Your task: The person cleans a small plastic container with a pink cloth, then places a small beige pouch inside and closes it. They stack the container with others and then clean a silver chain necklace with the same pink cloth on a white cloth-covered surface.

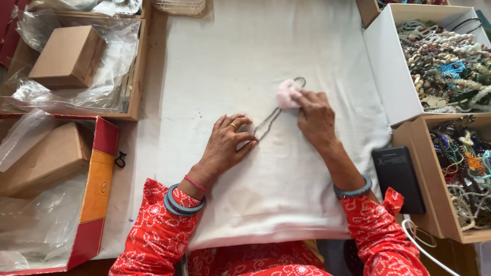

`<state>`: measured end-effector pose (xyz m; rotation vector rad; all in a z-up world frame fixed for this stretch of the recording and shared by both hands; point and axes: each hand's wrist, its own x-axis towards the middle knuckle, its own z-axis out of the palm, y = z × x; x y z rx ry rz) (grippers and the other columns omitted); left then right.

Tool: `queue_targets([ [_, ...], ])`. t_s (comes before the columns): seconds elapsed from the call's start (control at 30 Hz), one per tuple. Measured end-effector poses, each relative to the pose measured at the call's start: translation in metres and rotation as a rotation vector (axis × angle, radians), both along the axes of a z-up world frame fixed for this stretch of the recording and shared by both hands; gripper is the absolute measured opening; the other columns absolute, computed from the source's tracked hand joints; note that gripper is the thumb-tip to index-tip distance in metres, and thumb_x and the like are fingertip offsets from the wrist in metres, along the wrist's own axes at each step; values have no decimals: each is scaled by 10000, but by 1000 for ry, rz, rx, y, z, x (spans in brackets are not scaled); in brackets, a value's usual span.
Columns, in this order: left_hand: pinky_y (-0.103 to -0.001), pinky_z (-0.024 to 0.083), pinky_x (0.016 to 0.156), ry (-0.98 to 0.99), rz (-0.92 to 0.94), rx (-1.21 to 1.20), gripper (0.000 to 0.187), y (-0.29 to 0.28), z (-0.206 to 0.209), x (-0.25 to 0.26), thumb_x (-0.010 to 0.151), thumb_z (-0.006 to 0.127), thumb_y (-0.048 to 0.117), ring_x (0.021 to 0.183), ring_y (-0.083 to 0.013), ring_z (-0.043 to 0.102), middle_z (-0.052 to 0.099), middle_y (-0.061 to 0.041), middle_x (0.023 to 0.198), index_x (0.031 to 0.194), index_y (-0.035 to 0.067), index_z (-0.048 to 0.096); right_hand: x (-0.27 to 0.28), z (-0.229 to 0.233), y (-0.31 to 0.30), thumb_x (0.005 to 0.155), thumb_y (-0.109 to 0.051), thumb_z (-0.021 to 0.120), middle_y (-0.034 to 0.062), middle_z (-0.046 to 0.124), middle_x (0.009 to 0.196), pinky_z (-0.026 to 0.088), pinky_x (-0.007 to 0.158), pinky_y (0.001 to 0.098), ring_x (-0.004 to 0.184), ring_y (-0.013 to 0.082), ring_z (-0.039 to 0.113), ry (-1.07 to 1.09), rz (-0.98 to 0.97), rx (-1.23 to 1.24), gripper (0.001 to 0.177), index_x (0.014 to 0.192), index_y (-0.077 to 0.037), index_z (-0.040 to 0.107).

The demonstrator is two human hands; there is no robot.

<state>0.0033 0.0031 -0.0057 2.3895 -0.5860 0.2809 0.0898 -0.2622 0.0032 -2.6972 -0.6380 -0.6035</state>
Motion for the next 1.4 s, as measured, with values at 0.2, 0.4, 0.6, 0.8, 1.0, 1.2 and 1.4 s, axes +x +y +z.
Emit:
queue_targets([
  [0.2, -553, 273, 1185, -27, 37, -31, 130, 3, -5, 2, 869, 768, 288, 1341, -291, 495, 608, -96, 1286, 947, 196, 817, -55, 30, 61, 817, -35, 735, 144, 730, 1097, 590, 833, 387, 983, 276, 676, 202, 410, 98, 418, 1233, -73, 739],
  [0.4, -536, 284, 1202, 9, 32, -23, 97, 4, 2, 2, 888, 755, 267, 1344, -254, 512, 636, -38, 1249, 921, 200, 817, 4, -20, 0, 929, -43, 728, 134, 738, 1079, 606, 713, 346, 878, 238, 709, 3, -57, -77, 294, 1223, -54, 742],
  [0.6, -527, 276, 1215, -5, 48, 12, 137, 6, -13, 5, 913, 743, 299, 1369, -248, 492, 637, -55, 1306, 984, 211, 820, -38, 5, 44, 874, 16, 723, 112, 712, 1151, 614, 799, 344, 983, 241, 691, -29, 343, 98, 331, 1191, -79, 732],
  [0.8, -558, 247, 1192, -1, 32, 101, 176, 7, 1, 2, 897, 739, 336, 1382, -261, 462, 627, -64, 1341, 1022, 249, 826, -24, 2, 30, 807, 24, 746, 40, 728, 1201, 605, 809, 350, 1064, 251, 661, -33, 169, -59, 394, 1145, -178, 759],
  [1.0, -566, 241, 1192, 5, 30, 85, 174, 7, 1, 3, 903, 730, 330, 1376, -238, 469, 635, -37, 1335, 1032, 270, 829, -26, 21, 22, 782, 50, 709, 88, 705, 1207, 596, 860, 382, 1068, 285, 658, -37, 65, 40, 438, 1179, -129, 761],
  [1.2, -549, 283, 1174, -55, 28, 106, 158, 10, -2, 4, 893, 753, 331, 1342, -253, 503, 646, -69, 1290, 987, 226, 825, -27, -6, 37, 829, 68, 708, 78, 720, 1205, 588, 788, 362, 1048, 283, 663, 2, 248, -50, 382, 1140, -146, 764],
  [1.4, -555, 336, 1152, -149, 13, 84, 163, 14, -2, 5, 885, 764, 305, 1258, -252, 569, 688, -63, 1193, 883, 143, 782, 19, -6, -32, 841, 74, 692, 58, 735, 1169, 572, 848, 381, 1052, 273, 658, -29, -200, 1, 423, 1184, -158, 779],
])
